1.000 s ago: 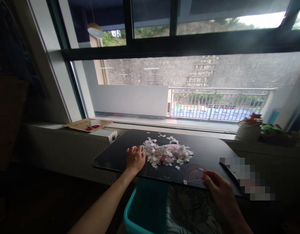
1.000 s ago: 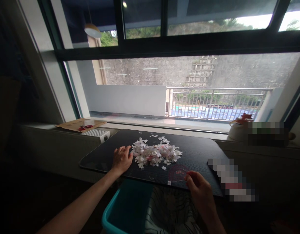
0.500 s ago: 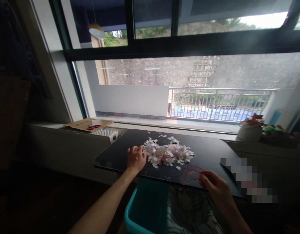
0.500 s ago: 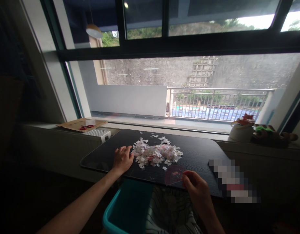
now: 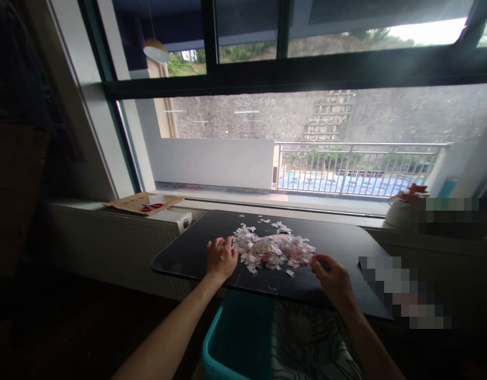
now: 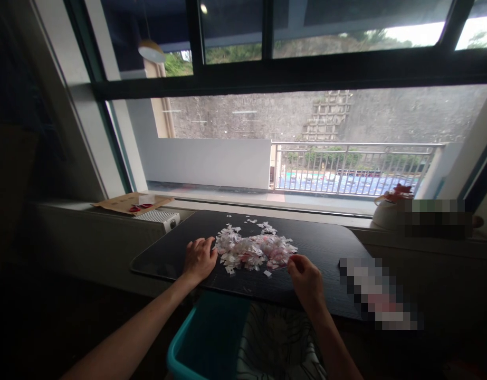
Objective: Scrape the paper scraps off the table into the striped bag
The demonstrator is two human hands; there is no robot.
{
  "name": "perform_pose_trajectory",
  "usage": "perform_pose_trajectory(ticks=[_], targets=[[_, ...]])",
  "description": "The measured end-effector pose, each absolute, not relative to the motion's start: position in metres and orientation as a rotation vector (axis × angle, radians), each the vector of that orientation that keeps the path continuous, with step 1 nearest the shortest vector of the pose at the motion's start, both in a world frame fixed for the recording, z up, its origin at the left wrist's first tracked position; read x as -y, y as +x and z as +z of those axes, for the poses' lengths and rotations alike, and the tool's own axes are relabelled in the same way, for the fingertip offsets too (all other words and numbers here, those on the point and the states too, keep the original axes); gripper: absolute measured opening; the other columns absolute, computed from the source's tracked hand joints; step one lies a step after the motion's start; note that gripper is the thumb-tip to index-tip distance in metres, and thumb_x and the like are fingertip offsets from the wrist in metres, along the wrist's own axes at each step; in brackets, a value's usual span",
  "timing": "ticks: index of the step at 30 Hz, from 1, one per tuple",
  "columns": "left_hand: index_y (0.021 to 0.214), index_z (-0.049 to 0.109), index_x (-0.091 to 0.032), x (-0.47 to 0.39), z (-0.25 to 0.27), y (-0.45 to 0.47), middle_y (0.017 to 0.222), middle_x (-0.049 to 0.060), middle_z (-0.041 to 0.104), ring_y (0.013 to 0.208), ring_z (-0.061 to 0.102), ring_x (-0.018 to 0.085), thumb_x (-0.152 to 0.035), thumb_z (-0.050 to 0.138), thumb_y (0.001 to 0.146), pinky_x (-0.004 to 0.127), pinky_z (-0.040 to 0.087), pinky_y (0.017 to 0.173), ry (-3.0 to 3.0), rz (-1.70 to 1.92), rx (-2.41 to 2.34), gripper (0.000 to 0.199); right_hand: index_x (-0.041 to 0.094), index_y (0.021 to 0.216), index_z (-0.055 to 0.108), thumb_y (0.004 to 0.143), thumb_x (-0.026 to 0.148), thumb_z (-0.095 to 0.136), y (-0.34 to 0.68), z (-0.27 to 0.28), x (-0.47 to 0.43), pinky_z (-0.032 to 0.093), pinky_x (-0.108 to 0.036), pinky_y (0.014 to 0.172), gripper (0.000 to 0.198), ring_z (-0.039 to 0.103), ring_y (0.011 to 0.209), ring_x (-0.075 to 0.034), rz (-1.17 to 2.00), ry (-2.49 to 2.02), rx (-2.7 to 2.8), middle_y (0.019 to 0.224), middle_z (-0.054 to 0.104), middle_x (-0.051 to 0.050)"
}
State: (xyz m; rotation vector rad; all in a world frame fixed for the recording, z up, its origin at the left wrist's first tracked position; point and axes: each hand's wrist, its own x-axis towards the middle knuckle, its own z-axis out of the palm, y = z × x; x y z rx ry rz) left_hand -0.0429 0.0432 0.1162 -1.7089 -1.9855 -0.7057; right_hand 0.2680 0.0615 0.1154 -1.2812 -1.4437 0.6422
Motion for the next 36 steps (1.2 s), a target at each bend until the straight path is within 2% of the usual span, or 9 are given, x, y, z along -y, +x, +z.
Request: perform_pose_trajectory(ticks=[5, 10, 14, 20, 23, 36], targets=[[0.110, 0.057, -0.016, -0.043, 0.117, -0.043, 0.103, 0.012, 0.067, 0.112, 0.051, 0.031, -0.024, 0.048, 0.085, 0.050, 0.030, 0.099, -1.719, -0.707, 1.985, 0.027, 0.020, 0.088, 0.067, 0.075, 0.046, 0.056, 0.267, 0.114, -0.066, 0.053, -0.036, 0.068, 0.032, 0.070, 0.071, -0.025, 0.596, -1.306, 1.461, 0.074, 0.074, -0.006], [0.110, 0.057, -0.017, -0.043, 0.117, -0.042, 0.106, 0.013, 0.067, 0.112, 0.051, 0.031, -0.024, 0.048, 0.085, 0.050, 0.030, 0.099, -1.710, -0.713, 1.991, 0.027, 0.020, 0.085, 0.068, 0.074, 0.047, 0.057, 0.275, 0.111, -0.065, 0.052, -0.035, 0.068, 0.031, 0.070, 0.067, -0.024, 0.588, -1.307, 1.506, 0.066, 0.072, -0.003], [0.109, 0.057, -0.018, -0.042, 0.118, -0.042, 0.105, 0.013, 0.067, 0.113, 0.051, 0.031, -0.024, 0.048, 0.085, 0.050, 0.030, 0.099, -1.719, -0.710, 1.985, 0.026, 0.021, 0.084, 0.068, 0.070, 0.050, 0.060, 0.287, 0.112, -0.059, 0.053, -0.036, 0.068, 0.033, 0.071, 0.070, -0.026, 0.530, -1.342, 1.463, 0.070, 0.074, -0.005], [0.109, 0.057, -0.018, -0.041, 0.119, -0.041, 0.106, 0.013, 0.067, 0.113, 0.051, 0.032, -0.023, 0.048, 0.085, 0.050, 0.030, 0.098, -1.713, -0.719, 1.982, 0.026, 0.019, 0.086, 0.068, 0.074, 0.047, 0.058, 0.270, 0.113, -0.053, 0.054, -0.034, 0.067, 0.032, 0.070, 0.068, -0.023, 0.589, -1.215, 1.530, 0.073, 0.074, -0.005], [0.110, 0.057, -0.018, -0.041, 0.119, -0.041, 0.105, 0.013, 0.067, 0.113, 0.051, 0.031, -0.023, 0.048, 0.085, 0.050, 0.030, 0.098, -1.714, -0.719, 1.981, 0.026, 0.020, 0.085, 0.068, 0.073, 0.047, 0.059, 0.271, 0.115, -0.053, 0.053, -0.037, 0.071, 0.031, 0.070, 0.072, -0.025, 0.539, -1.261, 1.524, 0.075, 0.074, -0.006], [0.110, 0.057, -0.016, -0.042, 0.117, -0.042, 0.105, 0.013, 0.067, 0.113, 0.051, 0.032, -0.023, 0.047, 0.085, 0.052, 0.029, 0.099, -1.714, -0.720, 1.967, 0.027, 0.021, 0.087, 0.068, 0.075, 0.047, 0.057, 0.289, 0.116, -0.044, 0.054, -0.034, 0.068, 0.031, 0.071, 0.072, -0.025, 0.471, -1.330, 1.515, 0.075, 0.075, -0.006]])
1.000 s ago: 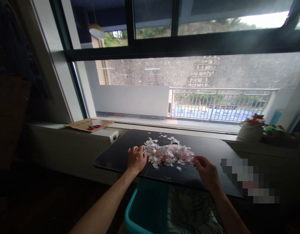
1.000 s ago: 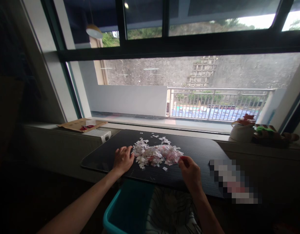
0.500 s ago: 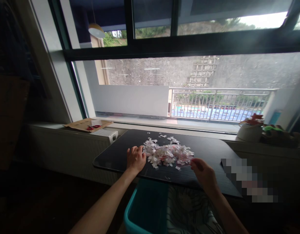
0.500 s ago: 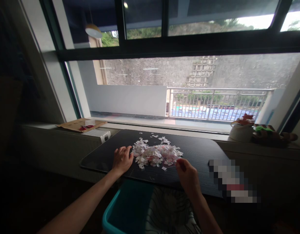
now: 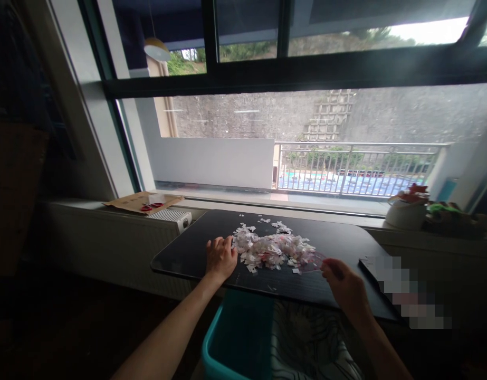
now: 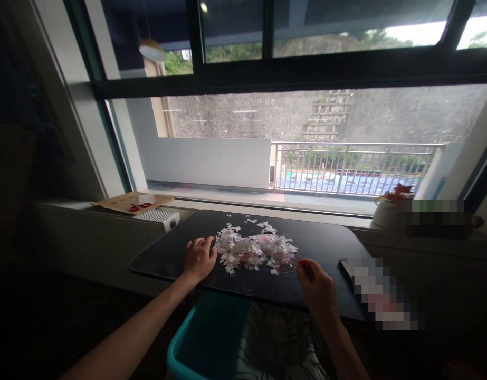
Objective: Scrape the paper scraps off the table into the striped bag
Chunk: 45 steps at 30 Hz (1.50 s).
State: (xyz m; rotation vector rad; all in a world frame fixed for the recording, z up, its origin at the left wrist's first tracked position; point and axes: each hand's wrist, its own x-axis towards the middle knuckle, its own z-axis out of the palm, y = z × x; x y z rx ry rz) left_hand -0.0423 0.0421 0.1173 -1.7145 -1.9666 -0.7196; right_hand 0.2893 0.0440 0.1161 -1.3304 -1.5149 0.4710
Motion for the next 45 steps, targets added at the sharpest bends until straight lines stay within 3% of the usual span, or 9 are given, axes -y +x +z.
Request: perform_pose_trajectory(ticks=[21, 31, 38, 45], targets=[[0.109, 0.058, -0.018, -0.041, 0.118, -0.044, 0.107, 0.013, 0.066, 0.115, 0.050, 0.032, -0.023, 0.050, 0.084, 0.052, 0.028, 0.101, -1.745, -0.806, 1.933, 0.027, 0.021, 0.081, 0.070, 0.067, 0.048, 0.062, 0.295, 0.114, -0.054, 0.054, -0.035, 0.065, 0.032, 0.071, 0.068, -0.026, 0.531, -1.349, 1.444, 0.069, 0.075, -0.006], [0.095, 0.065, -0.025, -0.025, 0.136, 0.006, 0.104, 0.005, 0.065, 0.123, 0.046, 0.024, -0.020, 0.051, 0.087, 0.047, 0.020, 0.111, -2.073, -0.860, 1.623, 0.017, 0.018, 0.080, 0.068, 0.066, 0.047, 0.066, 0.297, 0.106, -0.050, 0.054, -0.032, 0.057, 0.033, 0.069, 0.061, -0.023, 0.653, -1.262, 1.231, 0.065, 0.072, -0.004], [0.096, 0.065, -0.023, -0.028, 0.147, 0.017, 0.107, 0.007, 0.064, 0.125, 0.044, 0.026, -0.019, 0.047, 0.088, 0.049, 0.017, 0.112, -2.167, -0.872, 1.477, 0.020, 0.018, 0.084, 0.068, 0.071, 0.044, 0.065, 0.294, 0.104, -0.047, 0.054, -0.032, 0.061, 0.029, 0.069, 0.064, -0.022, 0.678, -1.193, 1.277, 0.070, 0.073, -0.005], [0.095, 0.065, -0.022, -0.039, 0.144, -0.025, 0.104, 0.007, 0.065, 0.119, 0.048, 0.029, -0.021, 0.048, 0.086, 0.053, 0.023, 0.107, -1.959, -0.923, 1.604, 0.019, 0.019, 0.083, 0.067, 0.074, 0.041, 0.061, 0.291, 0.108, -0.046, 0.053, -0.030, 0.063, 0.024, 0.067, 0.065, -0.021, 0.690, -1.183, 1.316, 0.071, 0.072, -0.004]])
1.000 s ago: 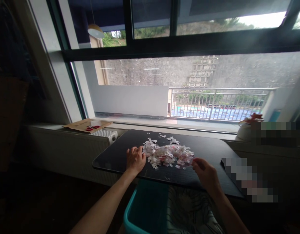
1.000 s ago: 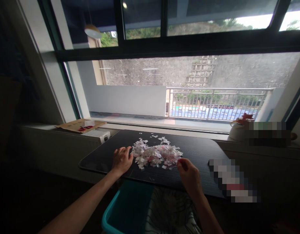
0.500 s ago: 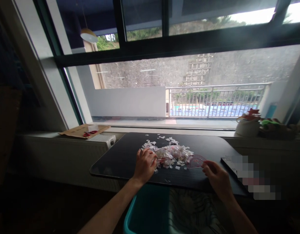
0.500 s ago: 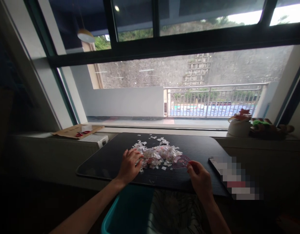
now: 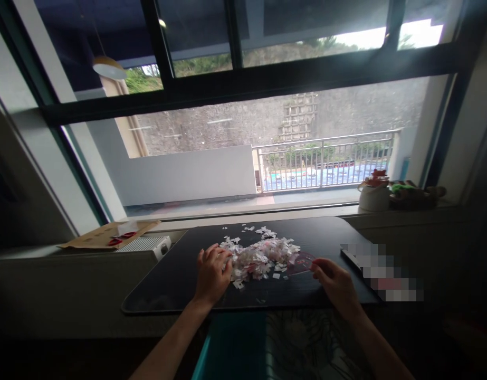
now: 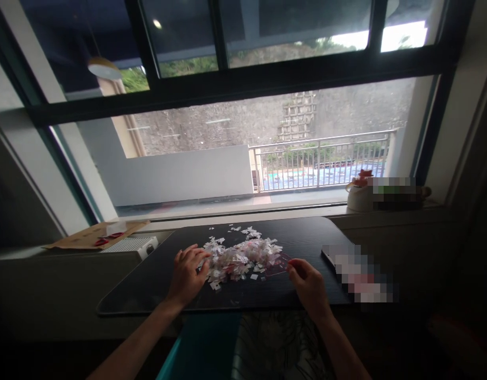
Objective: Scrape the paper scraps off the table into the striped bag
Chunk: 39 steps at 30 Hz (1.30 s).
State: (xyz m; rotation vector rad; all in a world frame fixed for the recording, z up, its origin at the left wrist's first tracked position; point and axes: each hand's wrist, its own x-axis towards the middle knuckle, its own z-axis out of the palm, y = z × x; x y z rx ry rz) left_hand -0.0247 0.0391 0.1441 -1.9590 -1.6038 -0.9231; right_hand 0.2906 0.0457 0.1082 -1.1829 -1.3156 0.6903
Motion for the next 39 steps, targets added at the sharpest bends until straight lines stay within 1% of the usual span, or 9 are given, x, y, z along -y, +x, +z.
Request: perform_pose_trajectory(ticks=[4, 7, 13, 16, 19, 22, 28, 33, 39], targets=[[0.095, 0.064, -0.021, -0.038, 0.138, -0.045, 0.102, 0.008, 0.066, 0.117, 0.049, 0.030, -0.022, 0.047, 0.087, 0.054, 0.027, 0.103, -1.905, -0.929, 1.595, 0.019, 0.020, 0.079, 0.068, 0.073, 0.038, 0.064, 0.282, 0.104, -0.040, 0.052, -0.029, 0.062, 0.020, 0.066, 0.064, -0.020, 0.735, -1.156, 1.391, 0.068, 0.071, -0.002], [0.093, 0.064, -0.020, -0.031, 0.135, -0.051, 0.099, 0.008, 0.066, 0.114, 0.051, 0.032, -0.022, 0.048, 0.087, 0.056, 0.029, 0.100, -1.887, -0.924, 1.576, 0.018, 0.020, 0.080, 0.069, 0.076, 0.040, 0.063, 0.274, 0.101, -0.033, 0.052, -0.028, 0.062, 0.021, 0.066, 0.065, -0.019, 0.786, -1.120, 1.504, 0.072, 0.071, -0.003], [0.099, 0.064, -0.022, -0.002, 0.141, -0.005, 0.102, 0.006, 0.064, 0.119, 0.048, 0.028, -0.016, 0.047, 0.088, 0.055, 0.021, 0.108, -2.138, -0.891, 1.439, 0.021, 0.020, 0.082, 0.068, 0.075, 0.046, 0.058, 0.286, 0.104, -0.032, 0.052, -0.032, 0.069, 0.029, 0.067, 0.073, -0.023, 0.604, -1.272, 1.405, 0.078, 0.072, -0.005], [0.101, 0.064, -0.023, 0.004, 0.142, 0.013, 0.103, 0.006, 0.063, 0.122, 0.046, 0.027, -0.015, 0.046, 0.088, 0.053, 0.019, 0.109, -2.241, -0.879, 1.417, 0.023, 0.019, 0.082, 0.067, 0.076, 0.046, 0.056, 0.299, 0.103, -0.037, 0.051, -0.033, 0.071, 0.030, 0.067, 0.076, -0.024, 0.601, -1.329, 1.468, 0.080, 0.073, -0.006], [0.100, 0.064, -0.022, 0.001, 0.138, 0.003, 0.103, 0.006, 0.064, 0.121, 0.047, 0.028, -0.014, 0.047, 0.087, 0.056, 0.020, 0.108, -2.202, -0.875, 1.462, 0.023, 0.020, 0.090, 0.067, 0.079, 0.044, 0.054, 0.302, 0.101, -0.037, 0.051, -0.032, 0.070, 0.030, 0.068, 0.078, -0.023, 0.609, -1.350, 1.553, 0.081, 0.072, -0.006], [0.096, 0.065, -0.023, -0.005, 0.133, -0.024, 0.101, 0.006, 0.065, 0.118, 0.049, 0.030, -0.017, 0.049, 0.086, 0.058, 0.023, 0.105, -2.091, -0.881, 1.521, 0.020, 0.021, 0.101, 0.065, 0.081, 0.039, 0.052, 0.288, 0.103, -0.027, 0.049, -0.030, 0.066, 0.029, 0.066, 0.071, -0.020, 0.573, -1.380, 1.669, 0.077, 0.070, -0.002], [0.093, 0.066, -0.022, -0.014, 0.119, -0.059, 0.098, 0.006, 0.067, 0.113, 0.053, 0.031, -0.021, 0.048, 0.086, 0.057, 0.030, 0.100, -1.959, -0.894, 1.614, 0.019, 0.021, 0.086, 0.064, 0.084, 0.029, 0.048, 0.251, 0.118, -0.006, 0.044, -0.024, 0.058, 0.018, 0.060, 0.061, -0.015, 0.507, -1.211, 1.927, 0.068, 0.065, 0.001], [0.089, 0.065, -0.020, -0.017, 0.105, -0.061, 0.094, 0.007, 0.069, 0.109, 0.055, 0.031, -0.021, 0.049, 0.084, 0.052, 0.035, 0.096, -1.892, -0.908, 1.682, 0.017, 0.021, 0.091, 0.065, 0.085, 0.037, 0.047, 0.264, 0.121, -0.024, 0.047, -0.027, 0.063, 0.025, 0.064, 0.067, -0.018, 0.390, -1.306, 1.769, 0.075, 0.070, -0.002], [0.089, 0.064, -0.019, -0.015, 0.104, -0.058, 0.094, 0.007, 0.069, 0.110, 0.055, 0.031, -0.021, 0.049, 0.084, 0.053, 0.032, 0.099, -1.854, -0.920, 1.703, 0.016, 0.023, 0.087, 0.066, 0.085, 0.037, 0.046, 0.293, 0.122, -0.031, 0.046, -0.028, 0.061, 0.025, 0.066, 0.066, -0.019, 0.335, -1.383, 1.896, 0.072, 0.071, -0.001]])
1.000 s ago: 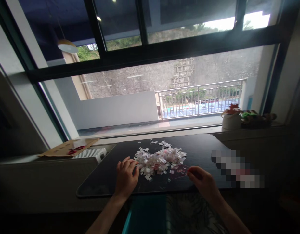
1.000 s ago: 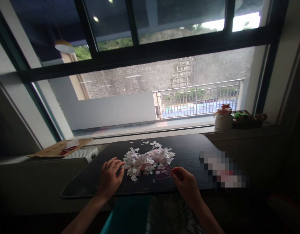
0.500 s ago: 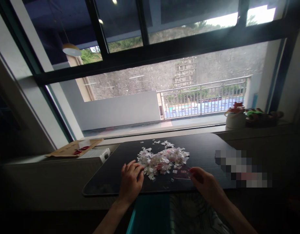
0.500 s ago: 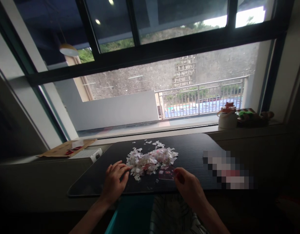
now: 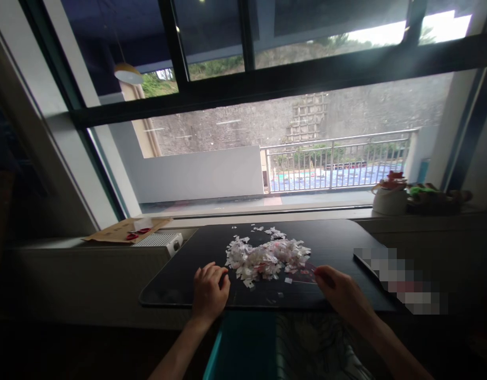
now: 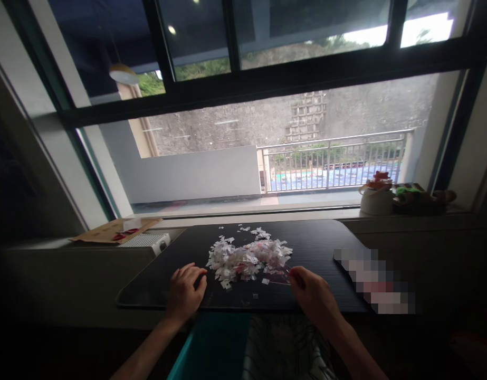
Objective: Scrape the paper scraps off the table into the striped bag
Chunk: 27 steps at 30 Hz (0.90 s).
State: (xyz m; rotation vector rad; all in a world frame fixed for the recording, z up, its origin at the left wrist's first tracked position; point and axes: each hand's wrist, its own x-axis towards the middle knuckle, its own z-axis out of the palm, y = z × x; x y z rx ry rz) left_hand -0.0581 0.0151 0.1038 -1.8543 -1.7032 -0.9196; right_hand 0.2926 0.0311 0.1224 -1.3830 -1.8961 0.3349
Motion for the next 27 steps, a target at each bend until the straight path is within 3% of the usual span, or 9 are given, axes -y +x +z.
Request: perform_pose_trajectory(ticks=[7, 27], targets=[[0.091, 0.064, -0.019, -0.013, 0.104, -0.057, 0.097, 0.008, 0.069, 0.109, 0.056, 0.030, -0.021, 0.048, 0.084, 0.053, 0.031, 0.100, -1.829, -0.922, 1.709, 0.018, 0.023, 0.090, 0.068, 0.084, 0.041, 0.047, 0.313, 0.128, -0.024, 0.049, -0.027, 0.063, 0.029, 0.068, 0.073, -0.019, 0.313, -1.382, 1.908, 0.082, 0.074, -0.003], [0.092, 0.064, -0.019, -0.009, 0.105, -0.054, 0.097, 0.008, 0.070, 0.108, 0.056, 0.030, -0.021, 0.047, 0.084, 0.052, 0.030, 0.100, -1.805, -0.908, 1.735, 0.019, 0.023, 0.091, 0.068, 0.085, 0.044, 0.052, 0.329, 0.102, 0.000, 0.053, -0.024, 0.063, 0.027, 0.069, 0.074, -0.019, 0.449, -1.352, 1.805, 0.084, 0.075, -0.003]])
